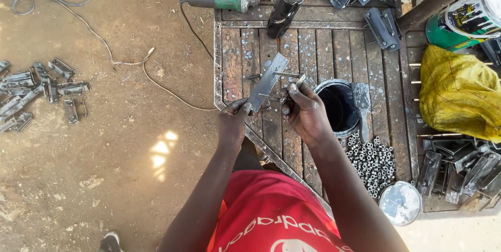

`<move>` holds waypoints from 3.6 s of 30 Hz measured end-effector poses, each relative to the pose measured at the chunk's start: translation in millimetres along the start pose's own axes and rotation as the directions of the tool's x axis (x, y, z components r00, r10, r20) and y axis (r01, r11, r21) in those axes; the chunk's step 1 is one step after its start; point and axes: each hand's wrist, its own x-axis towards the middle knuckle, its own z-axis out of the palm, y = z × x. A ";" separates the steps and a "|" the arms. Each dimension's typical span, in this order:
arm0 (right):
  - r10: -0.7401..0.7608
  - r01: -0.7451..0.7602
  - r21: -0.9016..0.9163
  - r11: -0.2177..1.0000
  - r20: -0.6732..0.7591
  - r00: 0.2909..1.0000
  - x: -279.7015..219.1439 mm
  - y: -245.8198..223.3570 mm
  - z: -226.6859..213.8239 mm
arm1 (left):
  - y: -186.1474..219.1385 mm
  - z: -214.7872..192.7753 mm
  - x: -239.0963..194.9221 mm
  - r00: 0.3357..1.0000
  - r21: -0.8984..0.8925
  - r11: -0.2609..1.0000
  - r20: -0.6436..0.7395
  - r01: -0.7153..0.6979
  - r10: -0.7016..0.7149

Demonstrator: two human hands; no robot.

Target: Painting small metal brackets by dipping them into a paint can and using a brush to spread the paint.

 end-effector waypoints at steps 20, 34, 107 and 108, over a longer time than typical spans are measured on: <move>0.011 -0.017 -0.090 0.996 -0.075 0.997 -5.0 -9.3 4.9 | 6.2 -1.1 -2.3 0.993 -0.046 0.995 0.071 -0.093 0.096; -0.145 -0.084 -0.935 0.343 -0.141 0.979 -1.4 -20.2 -13.0 | 1.6 -7.3 -2.9 0.985 0.095 0.986 0.114 -0.138 0.127; -0.530 -0.132 -0.945 -0.300 0.049 0.847 -52.5 -48.8 -121.2 | 87.1 -2.0 25.8 0.962 0.921 0.387 0.076 0.033 -0.263; -0.591 -0.198 -0.895 -0.400 0.087 0.802 -57.4 -51.1 -149.2 | 92.5 -0.1 28.2 0.974 0.959 0.280 0.106 -0.047 -0.199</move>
